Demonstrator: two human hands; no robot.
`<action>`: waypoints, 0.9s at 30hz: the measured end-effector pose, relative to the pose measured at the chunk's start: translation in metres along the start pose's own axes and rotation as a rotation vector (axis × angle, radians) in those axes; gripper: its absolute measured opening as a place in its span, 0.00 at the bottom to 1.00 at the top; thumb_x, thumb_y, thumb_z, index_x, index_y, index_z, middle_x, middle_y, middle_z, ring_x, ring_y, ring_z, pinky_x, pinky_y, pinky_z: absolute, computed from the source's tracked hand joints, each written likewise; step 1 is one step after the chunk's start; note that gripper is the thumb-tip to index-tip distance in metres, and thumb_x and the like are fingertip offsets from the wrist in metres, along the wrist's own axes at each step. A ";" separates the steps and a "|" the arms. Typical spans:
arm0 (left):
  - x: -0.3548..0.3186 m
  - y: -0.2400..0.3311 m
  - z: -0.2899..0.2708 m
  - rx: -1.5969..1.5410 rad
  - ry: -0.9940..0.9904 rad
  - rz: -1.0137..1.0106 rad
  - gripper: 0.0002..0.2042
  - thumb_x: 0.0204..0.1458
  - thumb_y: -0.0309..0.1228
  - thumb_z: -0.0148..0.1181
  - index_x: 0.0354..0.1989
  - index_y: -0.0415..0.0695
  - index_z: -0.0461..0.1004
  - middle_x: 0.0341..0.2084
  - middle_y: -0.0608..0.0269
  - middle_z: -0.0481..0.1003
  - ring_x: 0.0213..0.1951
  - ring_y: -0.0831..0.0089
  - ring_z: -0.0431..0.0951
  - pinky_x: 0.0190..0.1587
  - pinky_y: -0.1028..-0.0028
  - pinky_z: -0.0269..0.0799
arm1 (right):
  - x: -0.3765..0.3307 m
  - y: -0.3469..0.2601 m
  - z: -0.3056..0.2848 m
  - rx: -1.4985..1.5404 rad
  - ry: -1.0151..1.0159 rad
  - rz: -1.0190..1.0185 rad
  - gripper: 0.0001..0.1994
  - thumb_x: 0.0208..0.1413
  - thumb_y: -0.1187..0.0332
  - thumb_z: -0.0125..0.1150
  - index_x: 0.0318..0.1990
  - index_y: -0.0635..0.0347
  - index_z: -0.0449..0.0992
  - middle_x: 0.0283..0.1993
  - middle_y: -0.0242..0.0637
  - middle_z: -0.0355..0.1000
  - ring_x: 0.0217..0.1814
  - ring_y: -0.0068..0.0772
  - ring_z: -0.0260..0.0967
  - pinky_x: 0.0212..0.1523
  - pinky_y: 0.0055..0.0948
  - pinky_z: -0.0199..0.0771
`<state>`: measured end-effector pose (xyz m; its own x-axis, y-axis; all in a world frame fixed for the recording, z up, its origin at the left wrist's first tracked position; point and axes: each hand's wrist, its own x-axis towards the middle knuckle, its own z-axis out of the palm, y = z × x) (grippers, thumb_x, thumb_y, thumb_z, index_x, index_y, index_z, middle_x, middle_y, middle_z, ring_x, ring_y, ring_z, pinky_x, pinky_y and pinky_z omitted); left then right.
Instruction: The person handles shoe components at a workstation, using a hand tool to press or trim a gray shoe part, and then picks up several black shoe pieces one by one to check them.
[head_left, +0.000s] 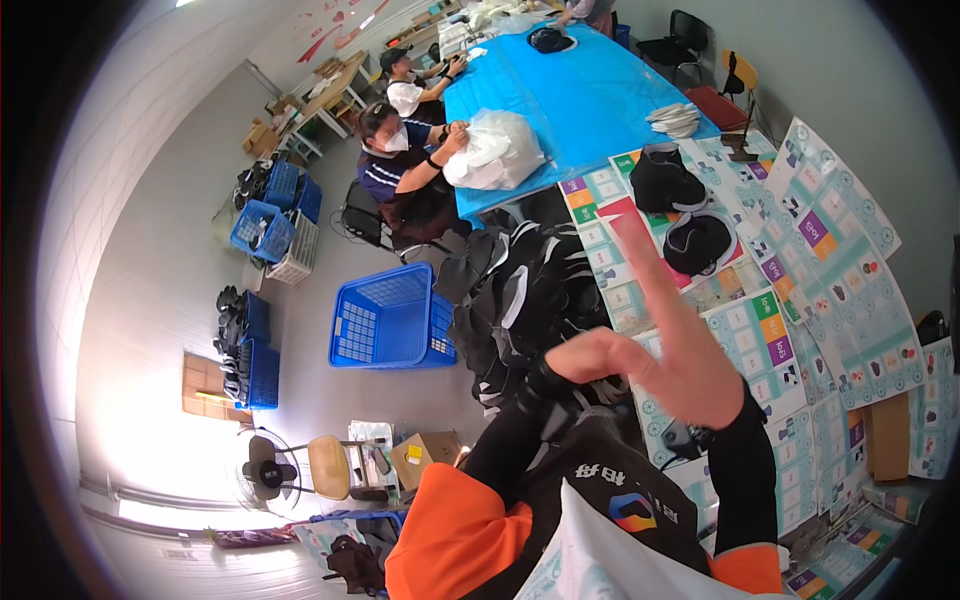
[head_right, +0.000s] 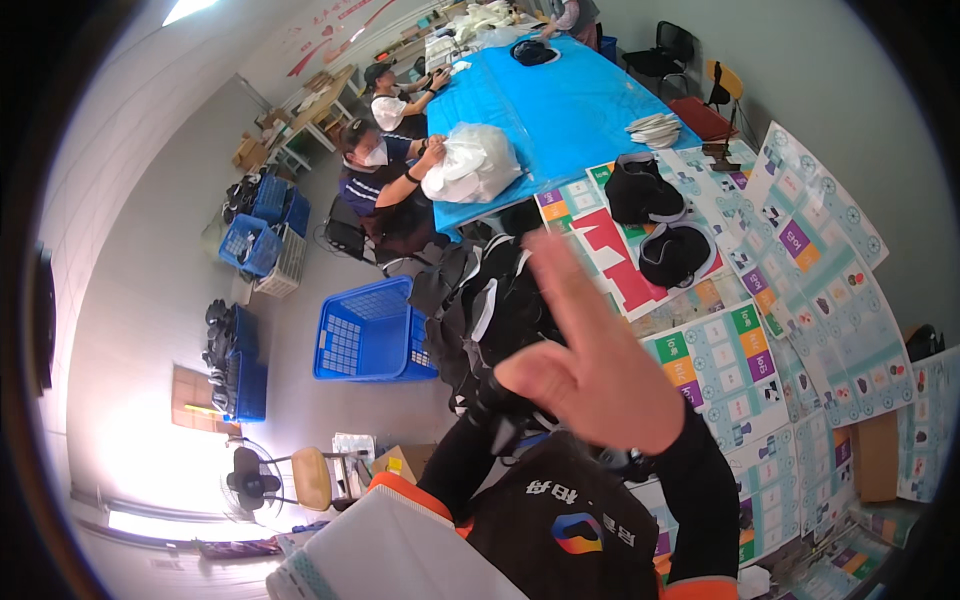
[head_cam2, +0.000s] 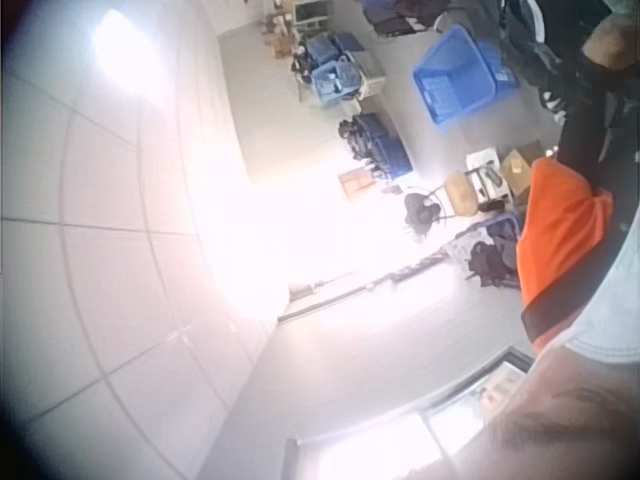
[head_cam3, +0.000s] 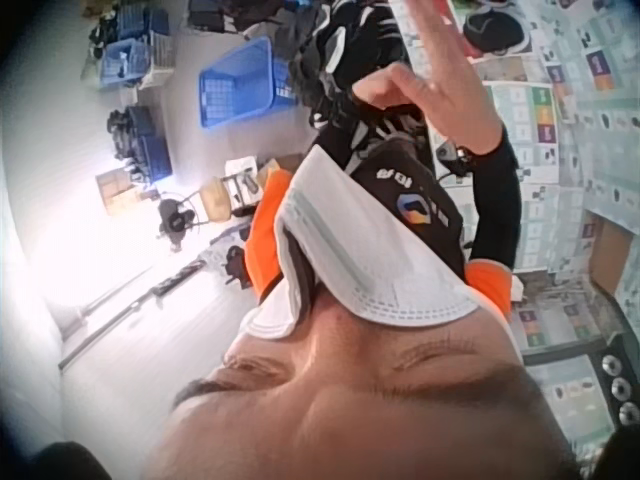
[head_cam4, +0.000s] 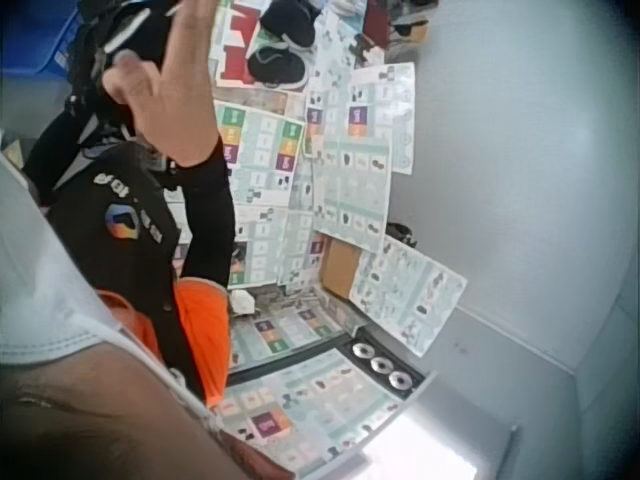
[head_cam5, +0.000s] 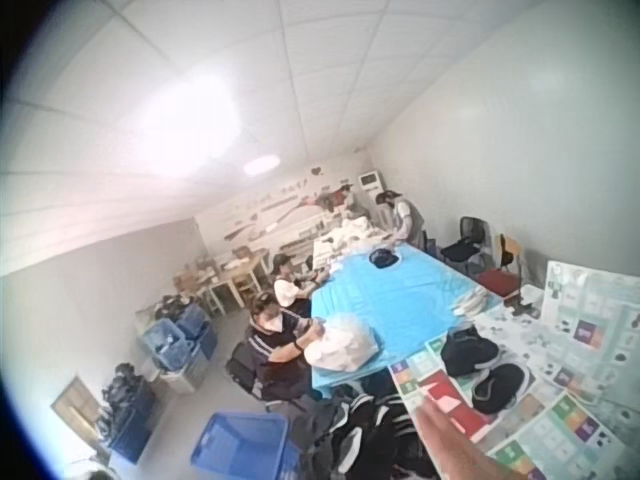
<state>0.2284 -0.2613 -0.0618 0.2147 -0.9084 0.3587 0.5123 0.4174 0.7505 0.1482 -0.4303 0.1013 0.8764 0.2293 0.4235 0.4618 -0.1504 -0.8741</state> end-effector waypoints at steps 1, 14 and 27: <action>0.002 0.008 0.000 -0.068 -0.098 0.196 0.35 0.65 0.62 0.43 0.48 0.36 0.78 0.42 0.48 0.81 0.45 0.59 0.79 0.50 0.63 0.75 | -0.008 0.017 -0.012 -0.056 -0.050 0.009 0.41 0.65 0.58 0.57 0.76 0.69 0.42 0.76 0.65 0.47 0.66 0.44 0.58 0.62 0.33 0.63; -0.001 -0.025 -0.056 0.010 0.605 -0.142 0.26 0.69 0.44 0.48 0.65 0.35 0.66 0.54 0.49 0.77 0.53 0.61 0.78 0.60 0.65 0.69 | -0.027 0.018 0.011 -0.514 0.207 -0.195 0.36 0.56 0.73 0.61 0.74 0.53 0.59 0.54 0.46 0.73 0.35 0.29 0.77 0.38 0.29 0.76; 0.104 -0.184 -0.305 1.876 0.604 -0.137 0.13 0.43 0.27 0.68 0.39 0.40 0.76 0.36 0.49 0.75 0.44 0.49 0.76 0.47 0.52 0.72 | -0.156 0.182 -0.032 -0.747 -0.022 0.778 0.17 0.60 0.62 0.55 0.55 0.52 0.77 0.30 0.48 0.76 0.34 0.54 0.76 0.34 0.48 0.74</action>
<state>0.4102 -0.4393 -0.3318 0.6697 -0.6504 0.3585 -0.7358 -0.5160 0.4385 0.0995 -0.5245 -0.1164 0.9661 -0.1670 -0.1967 -0.2483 -0.8093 -0.5323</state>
